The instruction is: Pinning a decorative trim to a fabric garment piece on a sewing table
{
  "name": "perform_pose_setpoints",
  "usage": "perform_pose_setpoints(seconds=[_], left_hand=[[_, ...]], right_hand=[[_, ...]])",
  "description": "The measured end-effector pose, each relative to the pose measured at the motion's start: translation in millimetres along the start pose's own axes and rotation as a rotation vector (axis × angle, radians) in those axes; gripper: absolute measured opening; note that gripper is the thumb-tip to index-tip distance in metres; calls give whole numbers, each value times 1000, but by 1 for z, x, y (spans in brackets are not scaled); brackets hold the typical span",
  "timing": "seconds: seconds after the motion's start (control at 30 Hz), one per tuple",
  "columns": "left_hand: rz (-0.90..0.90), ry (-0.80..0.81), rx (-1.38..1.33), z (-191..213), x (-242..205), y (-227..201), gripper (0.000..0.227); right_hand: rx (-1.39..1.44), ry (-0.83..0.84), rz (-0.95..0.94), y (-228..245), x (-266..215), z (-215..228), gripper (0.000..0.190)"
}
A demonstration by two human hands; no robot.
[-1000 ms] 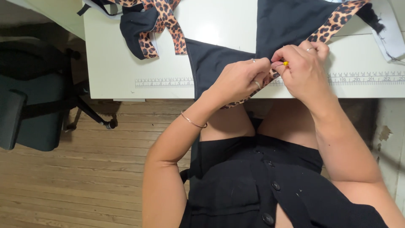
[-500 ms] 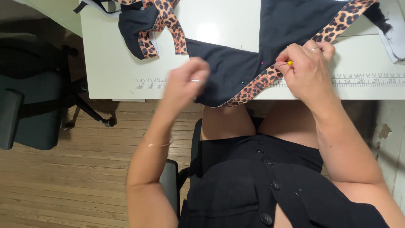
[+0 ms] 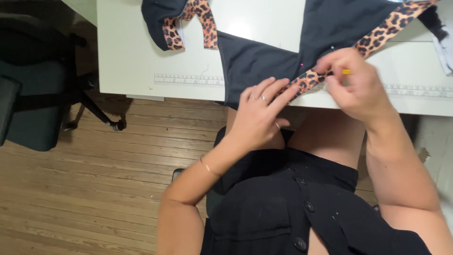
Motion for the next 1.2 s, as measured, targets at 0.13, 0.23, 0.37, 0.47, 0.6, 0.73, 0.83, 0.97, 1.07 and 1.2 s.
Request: perform_pose_setpoints(seconds=[0.13,0.23,0.37,0.47,0.6,0.73,0.83,0.97,1.07,1.2], left_hand=[[-131,-33,47,2,19,18,32],[-43,-73,-130,14,33,19,15],[330,-131,-443,24,60,43,9],[313,-31,-221,6,62,60,30],[61,82,80,8,77,43,47],[-55,114,158,6,83,29,40],[-89,61,276,-3,82,25,42],[-113,-112,302,-6,83,33,20],[119,58,-84,17,87,40,10],[228,140,-403,33,97,47,12]], right_hand=[[-155,188,-38,-9,7,-9,27],[-182,204,0,-9,5,-13,30],[-280,84,105,-18,17,-20,37],[-244,116,-59,-36,27,-19,26],[-200,199,-185,-25,45,-9,12],[-158,220,-219,-24,48,-5,14],[-127,173,-148,-24,46,-4,23],[-117,67,86,-1,42,3,29],[-204,-35,264,14,34,2,53],[-407,-102,303,-5,34,-13,64]])
Point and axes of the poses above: each hand's wrist, its own x-axis towards the middle knuckle, its own z-axis out of the back of the hand, y = z × x, the point moved 4 cm from there along x, towards the middle knuckle, and after that the axes turned 8 degrees about -z, right-handed, at the moved point
